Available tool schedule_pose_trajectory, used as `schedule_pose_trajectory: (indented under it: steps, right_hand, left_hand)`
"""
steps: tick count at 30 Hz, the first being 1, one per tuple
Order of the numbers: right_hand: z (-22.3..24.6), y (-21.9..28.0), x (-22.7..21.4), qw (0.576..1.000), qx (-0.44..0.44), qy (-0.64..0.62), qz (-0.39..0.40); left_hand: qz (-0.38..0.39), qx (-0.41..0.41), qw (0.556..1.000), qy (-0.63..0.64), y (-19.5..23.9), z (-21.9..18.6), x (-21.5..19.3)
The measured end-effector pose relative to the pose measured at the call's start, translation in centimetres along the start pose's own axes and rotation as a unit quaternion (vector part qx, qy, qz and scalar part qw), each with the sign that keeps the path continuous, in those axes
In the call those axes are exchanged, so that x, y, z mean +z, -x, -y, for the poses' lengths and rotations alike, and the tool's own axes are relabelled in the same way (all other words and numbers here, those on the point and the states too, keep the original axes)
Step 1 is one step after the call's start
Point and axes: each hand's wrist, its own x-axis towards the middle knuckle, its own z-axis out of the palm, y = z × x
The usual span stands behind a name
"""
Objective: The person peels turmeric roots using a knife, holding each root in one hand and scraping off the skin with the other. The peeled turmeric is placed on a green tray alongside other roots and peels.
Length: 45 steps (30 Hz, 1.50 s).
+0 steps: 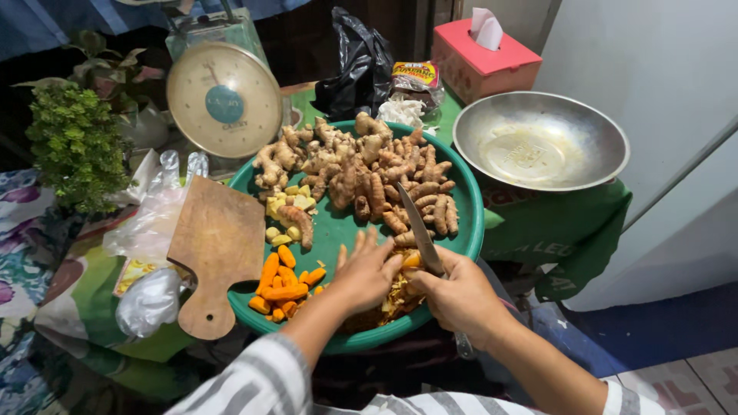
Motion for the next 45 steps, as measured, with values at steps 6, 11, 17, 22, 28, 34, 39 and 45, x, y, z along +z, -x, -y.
schedule_pose_trajectory:
  steps: [6, 11, 17, 22, 28, 34, 39, 45]
  right_hand:
    - [0.1, -0.4, -0.8, 0.999, 0.022, 0.01, 0.028]
    - [3.3, -2.4, -2.0, 0.983, 0.077, 0.162, 0.036]
    - [5.2, -7.2, -2.2, 0.878, 0.027, 0.472, 0.069]
    - [3.8, -11.0, -1.5, 0.83, -0.033, 0.556, 0.03]
    - [3.5, -12.8, -1.5, 0.811, 0.001, 0.585, 0.01]
    - [2.8, -10.1, -2.2, 0.807, 0.0, 0.588, 0.048]
    - [2.3, -5.7, -1.4, 0.913, -0.016, 0.407, -0.024]
    - [3.0, -2.1, -0.6, 0.958, 0.01, 0.274, -0.084]
  left_hand:
    - [-0.115, -0.02, 0.984, 0.134, 5.8, -0.7, 0.3]
    - [-0.261, 0.068, 0.961, 0.064, 9.0, -2.3, -1.3]
    - [-0.234, 0.006, 0.969, 0.075, 9.2, -3.1, -1.7]
    - [-0.218, 0.007, 0.973, 0.07, 9.3, -2.7, -1.3]
    - [-0.225, 0.058, 0.968, 0.097, 9.2, -1.8, -0.9]
    - [-0.282, 0.124, 0.942, 0.134, 10.3, -2.1, -1.1]
    - [-0.326, 0.216, 0.905, 0.17, 12.5, -2.3, -0.5]
    - [-0.446, 0.168, 0.873, 0.106, 13.0, 1.4, -3.5]
